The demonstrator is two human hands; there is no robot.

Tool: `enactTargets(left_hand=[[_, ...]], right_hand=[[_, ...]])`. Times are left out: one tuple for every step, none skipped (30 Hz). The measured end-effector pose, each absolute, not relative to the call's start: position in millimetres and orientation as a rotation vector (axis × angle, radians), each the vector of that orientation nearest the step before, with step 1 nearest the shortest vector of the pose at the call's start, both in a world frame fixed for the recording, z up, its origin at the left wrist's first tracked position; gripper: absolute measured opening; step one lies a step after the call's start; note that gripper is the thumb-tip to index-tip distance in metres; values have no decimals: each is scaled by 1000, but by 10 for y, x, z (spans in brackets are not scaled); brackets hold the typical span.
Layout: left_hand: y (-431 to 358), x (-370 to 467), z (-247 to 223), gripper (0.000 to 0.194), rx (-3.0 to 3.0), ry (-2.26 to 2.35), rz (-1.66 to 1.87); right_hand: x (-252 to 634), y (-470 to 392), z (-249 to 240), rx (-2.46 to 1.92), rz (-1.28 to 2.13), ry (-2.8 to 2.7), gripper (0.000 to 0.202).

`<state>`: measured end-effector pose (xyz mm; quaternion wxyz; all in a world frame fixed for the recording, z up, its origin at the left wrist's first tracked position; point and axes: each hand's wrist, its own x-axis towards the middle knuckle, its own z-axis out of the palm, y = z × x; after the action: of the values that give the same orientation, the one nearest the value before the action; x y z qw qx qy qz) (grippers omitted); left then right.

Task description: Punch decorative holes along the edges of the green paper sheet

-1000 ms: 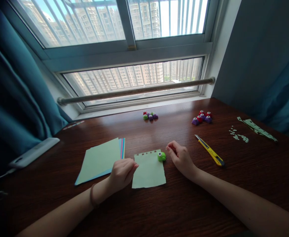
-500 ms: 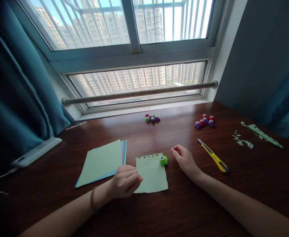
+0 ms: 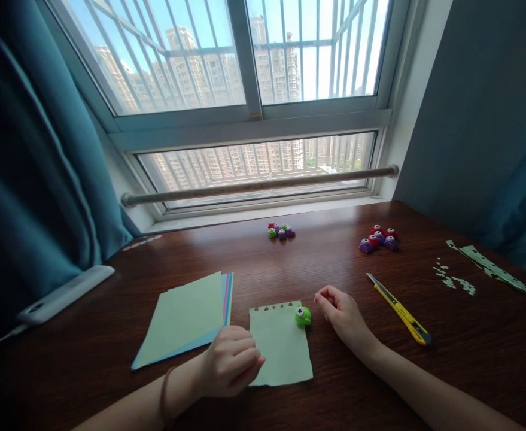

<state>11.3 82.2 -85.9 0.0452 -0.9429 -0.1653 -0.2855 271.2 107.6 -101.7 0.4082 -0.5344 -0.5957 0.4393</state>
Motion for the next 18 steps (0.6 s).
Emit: enactTargets(left_hand=[[821, 116, -851, 25, -2877, -501, -873], [819, 119, -843, 25, -2873, -494, -876], [818, 123, -837, 25, -2868, -486, -880], [816, 127, -831, 25, -2862, -478, -884], [815, 129, -827, 26, -2858, -472, -885], [815, 130, -825, 26, -2857, -468, -881], [814, 131, -824, 26, -2855, -468, -873], [813, 130, -824, 26, -2854, -472, -864], [812, 130, -824, 27, -2852, -476, -855], [811, 129, -824, 27, -2850, -481, -848], [809, 128, -823, 28, -2847, -485, -842], [808, 129, -821, 28, -2844, -490, -839], [806, 130, -818, 29, -2842, -493, -837], [804, 131, -814, 29, -2839, -495, -836], [803, 133, -809, 29, -2835, -496, -836], [801, 134, -805, 29, -2831, -498, -835], [799, 134, -802, 29, -2827, -498, -832], [797, 133, -801, 30, -2824, -497, -826]], right_hand=[[2715, 1077, -1024, -1351, 1108, -1505, 29], [2717, 1078, -1030, -1355, 1103, -1511, 30], [2719, 1079, -1037, -1359, 1097, -1517, 30], [2721, 1079, -1042, -1363, 1092, -1521, 31], [2721, 1077, -1046, -1367, 1088, -1525, 31], [2721, 1075, -1048, -1371, 1082, -1530, 31], [2719, 1071, -1047, -1373, 1076, -1537, 31], [2718, 1066, -1045, -1374, 1071, -1545, 31], [2716, 1062, -1042, -1378, 1063, -1553, 30], [2714, 1057, -1039, -1383, 1056, -1557, 30], [2712, 1053, -1037, -1388, 1051, -1560, 30], [2711, 1051, -1037, -1391, 1053, -1560, 30], [2711, 1049, -1040, -1392, 1056, -1557, 30], [2711, 1048, -1045, -1391, 1058, -1555, 30], [2712, 1049, -1052, -1388, 1061, -1557, 30], [2713, 1050, -1061, -1385, 1062, -1559, 30], [2713, 1051, -1070, -1383, 1059, -1563, 30], [2714, 1053, -1078, -1384, 1053, -1568, 30]])
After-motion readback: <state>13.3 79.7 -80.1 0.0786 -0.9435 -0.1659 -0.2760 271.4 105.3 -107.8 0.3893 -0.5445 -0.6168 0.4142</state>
